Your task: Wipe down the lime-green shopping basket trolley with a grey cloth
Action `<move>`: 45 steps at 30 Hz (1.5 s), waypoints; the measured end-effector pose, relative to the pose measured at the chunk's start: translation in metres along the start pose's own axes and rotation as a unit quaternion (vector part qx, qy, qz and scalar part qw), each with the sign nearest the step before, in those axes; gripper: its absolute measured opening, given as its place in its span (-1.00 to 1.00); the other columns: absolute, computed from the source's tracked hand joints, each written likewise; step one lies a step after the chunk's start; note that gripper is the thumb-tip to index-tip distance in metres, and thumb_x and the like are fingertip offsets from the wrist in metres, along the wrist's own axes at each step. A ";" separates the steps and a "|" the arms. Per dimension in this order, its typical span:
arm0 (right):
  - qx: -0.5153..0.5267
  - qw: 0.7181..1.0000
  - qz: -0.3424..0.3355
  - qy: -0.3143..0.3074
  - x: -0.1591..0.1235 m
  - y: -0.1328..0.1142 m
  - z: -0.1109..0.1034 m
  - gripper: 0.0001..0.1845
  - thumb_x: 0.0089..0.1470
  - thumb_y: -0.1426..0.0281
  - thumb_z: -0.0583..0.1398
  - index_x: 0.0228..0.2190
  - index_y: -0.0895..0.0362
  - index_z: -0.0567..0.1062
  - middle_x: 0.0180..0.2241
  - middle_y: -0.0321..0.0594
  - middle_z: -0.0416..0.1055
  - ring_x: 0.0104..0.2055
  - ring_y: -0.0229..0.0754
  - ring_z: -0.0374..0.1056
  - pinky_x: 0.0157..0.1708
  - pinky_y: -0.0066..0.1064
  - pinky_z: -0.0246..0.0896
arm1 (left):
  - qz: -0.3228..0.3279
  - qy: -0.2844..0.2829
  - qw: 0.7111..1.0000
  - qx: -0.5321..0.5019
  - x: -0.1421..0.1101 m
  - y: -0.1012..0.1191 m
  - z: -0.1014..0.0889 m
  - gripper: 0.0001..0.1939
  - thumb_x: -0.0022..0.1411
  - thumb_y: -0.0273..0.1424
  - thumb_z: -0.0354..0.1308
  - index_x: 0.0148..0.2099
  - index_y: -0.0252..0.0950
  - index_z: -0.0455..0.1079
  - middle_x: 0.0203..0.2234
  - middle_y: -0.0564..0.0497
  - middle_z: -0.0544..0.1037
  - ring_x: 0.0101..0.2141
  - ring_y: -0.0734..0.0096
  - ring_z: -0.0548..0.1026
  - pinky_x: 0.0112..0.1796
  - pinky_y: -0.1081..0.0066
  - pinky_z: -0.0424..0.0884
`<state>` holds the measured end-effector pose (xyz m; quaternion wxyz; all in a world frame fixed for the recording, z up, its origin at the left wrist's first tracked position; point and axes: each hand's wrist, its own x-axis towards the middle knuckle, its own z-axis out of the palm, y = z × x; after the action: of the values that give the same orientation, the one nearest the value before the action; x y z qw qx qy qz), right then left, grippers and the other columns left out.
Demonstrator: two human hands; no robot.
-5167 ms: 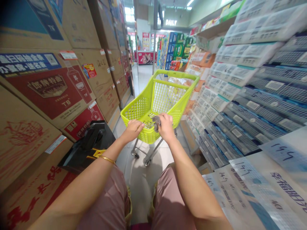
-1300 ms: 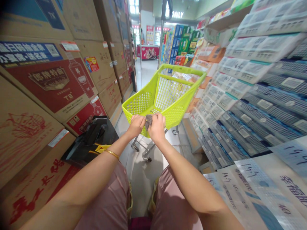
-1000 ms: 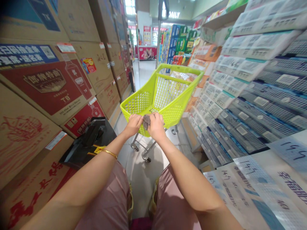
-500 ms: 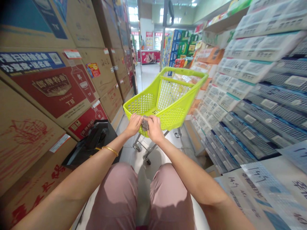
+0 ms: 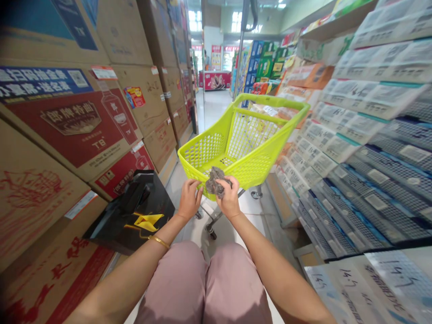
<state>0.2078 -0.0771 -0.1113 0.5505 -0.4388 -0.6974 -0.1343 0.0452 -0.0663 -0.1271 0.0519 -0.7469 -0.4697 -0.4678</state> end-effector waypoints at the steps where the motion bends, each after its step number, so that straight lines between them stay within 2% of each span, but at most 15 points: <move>1: -0.005 1.000 0.002 -0.001 -0.001 0.000 0.000 -0.71 0.05 0.39 0.13 -0.13 0.08 0.32 -0.14 -0.09 0.14 -0.04 -0.07 0.20 -0.01 -0.04 0.19 | 0.005 -0.011 1.000 -0.006 0.000 0.001 0.003 -0.77 0.31 -0.34 -0.09 -0.06 -0.29 0.27 -0.18 -0.16 0.38 -0.10 0.25 0.35 -0.07 0.20 0.34; 3: -0.007 1.000 0.003 -0.011 -0.005 0.002 0.001 -0.73 0.05 0.38 0.14 -0.16 0.08 0.31 -0.15 -0.10 0.14 -0.06 -0.08 0.21 -0.04 -0.05 0.22 | 0.008 -0.015 1.000 -0.017 0.001 0.003 0.007 -0.77 0.31 -0.36 -0.10 -0.05 -0.29 0.26 -0.19 -0.16 0.39 -0.10 0.25 0.36 -0.07 0.20 0.34; 7: 0.016 0.999 0.000 -0.049 -0.019 0.009 0.001 -0.75 0.03 0.40 0.14 -0.19 0.08 0.30 -0.17 -0.13 0.15 -0.09 -0.10 0.22 -0.09 -0.10 0.26 | -0.003 0.017 1.000 -0.023 0.003 0.008 0.011 -0.78 0.31 -0.36 -0.12 -0.06 -0.31 0.23 -0.21 -0.18 0.42 -0.12 0.23 0.36 -0.09 0.18 0.33; 11: 0.026 0.998 0.019 -0.057 -0.027 0.011 -0.001 -0.74 0.02 0.42 0.15 -0.18 0.07 0.31 -0.17 -0.13 0.16 -0.09 -0.09 0.23 -0.09 -0.09 0.26 | -0.013 0.029 0.999 -0.021 0.001 0.012 0.014 -0.80 0.33 -0.36 -0.15 -0.12 -0.31 0.24 -0.27 -0.17 0.44 -0.16 0.23 0.38 -0.11 0.19 0.32; 17: 0.025 1.000 -0.016 -0.011 0.000 0.000 -0.007 -0.71 0.03 0.39 0.14 -0.15 0.07 0.32 -0.18 -0.13 0.19 -0.09 -0.09 0.22 -0.08 -0.13 0.23 | -0.032 0.022 0.999 -0.036 0.006 0.013 0.015 -0.77 0.34 -0.37 -0.17 -0.27 -0.28 0.28 -0.35 -0.10 0.45 -0.24 0.29 0.39 -0.13 0.23 0.30; 22: 0.032 0.998 -0.027 -0.047 0.011 0.004 0.001 -0.68 -0.01 0.38 0.15 -0.14 0.02 0.33 -0.15 -0.16 0.18 -0.08 -0.09 0.20 -0.05 -0.14 0.20 | -0.068 0.026 0.997 -0.038 0.012 0.011 0.019 -0.77 0.30 -0.35 -0.11 -0.39 -0.25 0.27 -0.42 -0.06 0.42 -0.31 0.30 0.35 -0.21 0.26 0.29; 26: 0.017 0.995 -0.037 -0.089 -0.001 0.017 0.013 -0.68 -0.08 0.48 0.12 -0.20 0.03 0.36 -0.20 -0.17 0.18 -0.15 -0.12 0.18 -0.12 -0.18 0.20 | -0.079 0.024 0.996 -0.036 0.014 0.008 0.021 -0.78 0.26 -0.37 -0.07 -0.45 -0.23 0.23 -0.48 -0.02 0.38 -0.34 0.31 0.32 -0.26 0.30 0.27; 30: -0.002 0.994 -0.064 -0.094 -0.019 0.025 0.023 -0.65 -0.12 0.54 0.11 -0.22 0.06 0.38 -0.23 -0.16 0.18 -0.19 -0.13 0.15 -0.16 -0.21 0.19 | -0.073 0.023 0.996 -0.045 0.015 0.006 0.023 -0.81 0.25 -0.38 -0.06 -0.43 -0.23 0.24 -0.46 -0.01 0.39 -0.33 0.32 0.33 -0.25 0.31 0.26; 37: -0.031 0.984 -0.034 -0.174 -0.050 0.031 0.024 -0.64 -0.10 0.55 0.04 -0.23 0.10 0.43 -0.27 -0.15 0.24 -0.21 -0.12 0.15 -0.21 -0.24 0.15 | -0.076 0.002 0.996 -0.048 0.018 0.010 0.023 -0.72 0.29 -0.29 -0.06 -0.46 -0.24 0.24 -0.50 0.02 0.40 -0.35 0.35 0.35 -0.23 0.29 0.23; 40: -0.043 0.987 -0.042 -0.151 -0.046 0.030 0.017 -0.65 -0.08 0.53 0.03 -0.22 0.09 0.43 -0.25 -0.15 0.24 -0.20 -0.13 0.17 -0.20 -0.24 0.16 | -0.063 0.000 0.997 -0.053 0.019 0.012 0.023 -0.72 0.28 -0.28 -0.05 -0.46 -0.24 0.24 -0.51 0.02 0.40 -0.36 0.35 0.34 -0.24 0.30 0.23; 45: -0.063 0.992 -0.070 -0.088 -0.010 0.018 0.002 -0.72 0.00 0.50 0.06 -0.21 0.04 0.40 -0.26 -0.17 0.22 -0.20 -0.15 0.19 -0.16 -0.24 0.17 | -0.060 -0.022 0.997 -0.045 0.020 0.012 0.021 -0.76 0.26 -0.34 -0.03 -0.47 -0.24 0.23 -0.50 0.02 0.38 -0.36 0.34 0.33 -0.25 0.31 0.24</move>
<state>0.2207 -0.0700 -0.1264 0.4470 -0.4330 -0.7624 -0.1773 0.0701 -0.0490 -0.1199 -0.0201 -0.7291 -0.4934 -0.4738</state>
